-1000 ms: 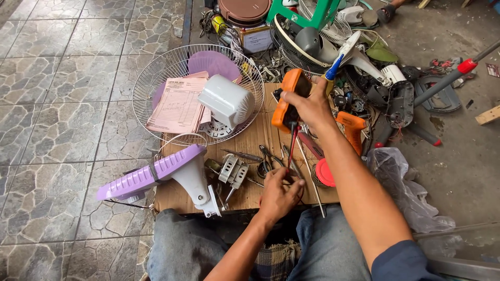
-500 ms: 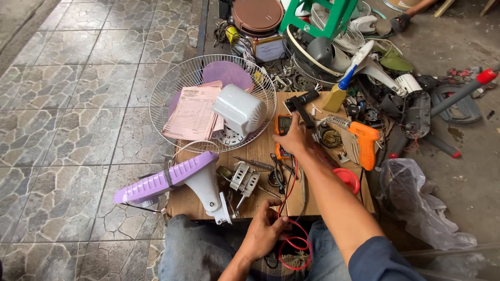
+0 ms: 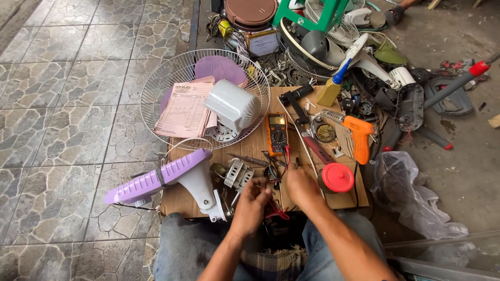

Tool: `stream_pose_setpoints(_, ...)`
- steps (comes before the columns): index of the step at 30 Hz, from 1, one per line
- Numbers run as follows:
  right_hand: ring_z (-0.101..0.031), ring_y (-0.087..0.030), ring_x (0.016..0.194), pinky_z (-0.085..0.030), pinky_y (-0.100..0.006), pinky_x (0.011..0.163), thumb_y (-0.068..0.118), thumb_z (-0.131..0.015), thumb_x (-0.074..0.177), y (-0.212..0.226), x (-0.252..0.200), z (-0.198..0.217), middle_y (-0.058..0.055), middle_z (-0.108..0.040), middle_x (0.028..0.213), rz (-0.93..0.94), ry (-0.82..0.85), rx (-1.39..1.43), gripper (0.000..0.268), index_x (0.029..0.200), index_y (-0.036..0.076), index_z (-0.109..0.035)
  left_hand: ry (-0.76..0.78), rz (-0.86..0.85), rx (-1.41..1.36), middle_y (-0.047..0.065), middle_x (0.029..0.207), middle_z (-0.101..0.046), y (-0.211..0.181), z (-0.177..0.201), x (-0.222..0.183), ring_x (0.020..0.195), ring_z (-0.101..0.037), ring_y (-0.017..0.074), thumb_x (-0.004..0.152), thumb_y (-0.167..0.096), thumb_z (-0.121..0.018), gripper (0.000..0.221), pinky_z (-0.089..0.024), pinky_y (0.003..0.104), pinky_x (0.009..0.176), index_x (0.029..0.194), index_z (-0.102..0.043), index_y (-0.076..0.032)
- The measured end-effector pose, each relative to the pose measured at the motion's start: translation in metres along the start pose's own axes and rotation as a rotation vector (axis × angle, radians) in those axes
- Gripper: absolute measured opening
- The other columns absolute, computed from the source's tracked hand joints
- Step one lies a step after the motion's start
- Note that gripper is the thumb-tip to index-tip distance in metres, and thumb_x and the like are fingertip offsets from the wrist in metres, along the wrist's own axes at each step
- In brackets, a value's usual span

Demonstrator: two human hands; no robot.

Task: The person tests the electrical components and wiring of a disassembled fan using a digital multimeter.

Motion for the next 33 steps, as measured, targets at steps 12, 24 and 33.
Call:
stream_pose_setpoints(12,-0.070,-0.049,0.110,-0.060,-0.057,0.086,0.006,-0.062,0.088,-0.010,-0.004,-0.011,-0.035,-0.066,0.120,-0.061,0.023,0.186,0.072,0.149,-0.009,-0.026,-0.018,-0.003,-0.489,0.010,0.092,-0.064,0.004,0.013,0.096,0.071,-0.068,0.0177,0.091,-0.016,-0.077,0.036,-0.057,0.030,0.059,0.119,-0.058,-0.003)
stream_pose_setpoints(24,-0.070,-0.039,0.085,-0.056,-0.047,0.078,-0.002,-0.058,0.069,0.009,-0.090,0.006,-0.020,-0.070,0.083,0.410,-0.339,0.791,0.026,0.087,0.007,-0.074,-0.012,0.071,-0.676,0.012,0.099,-0.049,0.005,0.009,0.141,0.098,-0.068,0.0256,0.092,-0.026,-0.077,0.060,-0.056,0.034,0.089,0.131,-0.044,0.007)
stream_pose_setpoints(33,-0.073,-0.041,0.075,-0.059,-0.054,0.065,0.021,-0.065,0.081,0.030,-0.070,-0.083,-0.004,-0.067,0.089,0.498,-0.243,0.042,0.025,0.105,0.028,-0.069,-0.070,-0.011,-0.628,0.025,0.120,-0.043,0.021,0.005,0.162,0.111,-0.063,0.0365,0.093,-0.023,-0.078,0.079,-0.054,0.043,0.097,0.143,-0.031,0.015)
Point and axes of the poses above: each hand's wrist, its own x-axis towards the middle knuckle, its own z-axis out of the back of the hand, y = z × x, the point moved 6 cm from there along x, towards the middle knuckle
